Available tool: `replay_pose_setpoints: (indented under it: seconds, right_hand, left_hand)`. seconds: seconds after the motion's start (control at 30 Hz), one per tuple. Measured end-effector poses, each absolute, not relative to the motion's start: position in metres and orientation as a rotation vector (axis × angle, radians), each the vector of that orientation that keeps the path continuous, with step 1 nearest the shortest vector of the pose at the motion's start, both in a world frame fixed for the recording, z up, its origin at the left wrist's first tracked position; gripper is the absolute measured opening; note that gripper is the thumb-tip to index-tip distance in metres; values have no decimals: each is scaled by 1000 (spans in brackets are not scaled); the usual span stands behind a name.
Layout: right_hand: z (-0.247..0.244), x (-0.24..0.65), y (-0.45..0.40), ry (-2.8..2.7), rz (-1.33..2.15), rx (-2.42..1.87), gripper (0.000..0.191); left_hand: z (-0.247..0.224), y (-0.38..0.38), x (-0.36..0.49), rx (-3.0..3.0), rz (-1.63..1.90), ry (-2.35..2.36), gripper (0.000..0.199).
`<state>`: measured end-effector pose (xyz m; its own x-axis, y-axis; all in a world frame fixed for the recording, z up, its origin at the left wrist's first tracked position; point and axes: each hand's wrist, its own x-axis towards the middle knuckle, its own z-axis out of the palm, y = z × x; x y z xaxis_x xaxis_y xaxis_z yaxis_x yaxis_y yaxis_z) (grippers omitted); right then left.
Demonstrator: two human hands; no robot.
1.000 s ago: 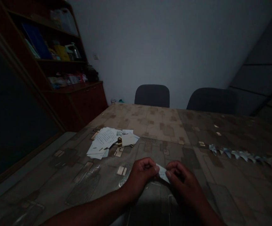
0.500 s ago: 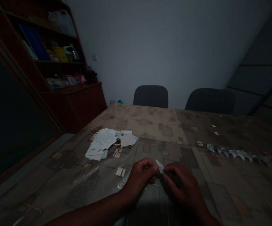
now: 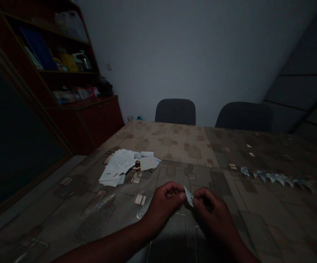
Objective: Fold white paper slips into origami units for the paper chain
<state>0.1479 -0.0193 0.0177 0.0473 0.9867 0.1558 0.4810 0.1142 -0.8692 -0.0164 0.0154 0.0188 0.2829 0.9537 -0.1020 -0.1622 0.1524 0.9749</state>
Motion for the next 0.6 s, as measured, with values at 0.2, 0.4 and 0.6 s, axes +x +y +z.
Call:
replay_pose_setpoints:
  seconds: [0.2,0.4,0.6]
  right_hand:
    - [15,145,-20,-1485,881,-1456,17]
    - [17,143,-24,-1512,798,-1436,18]
    - [15,145,-24,-1551,870,-1404,23]
  left_hand:
    - [18,14,-17,1089,1014,847,32]
    - [17,14,-17,1121,1001,837,22]
    - [13,14,-18,1112,1017,865,20]
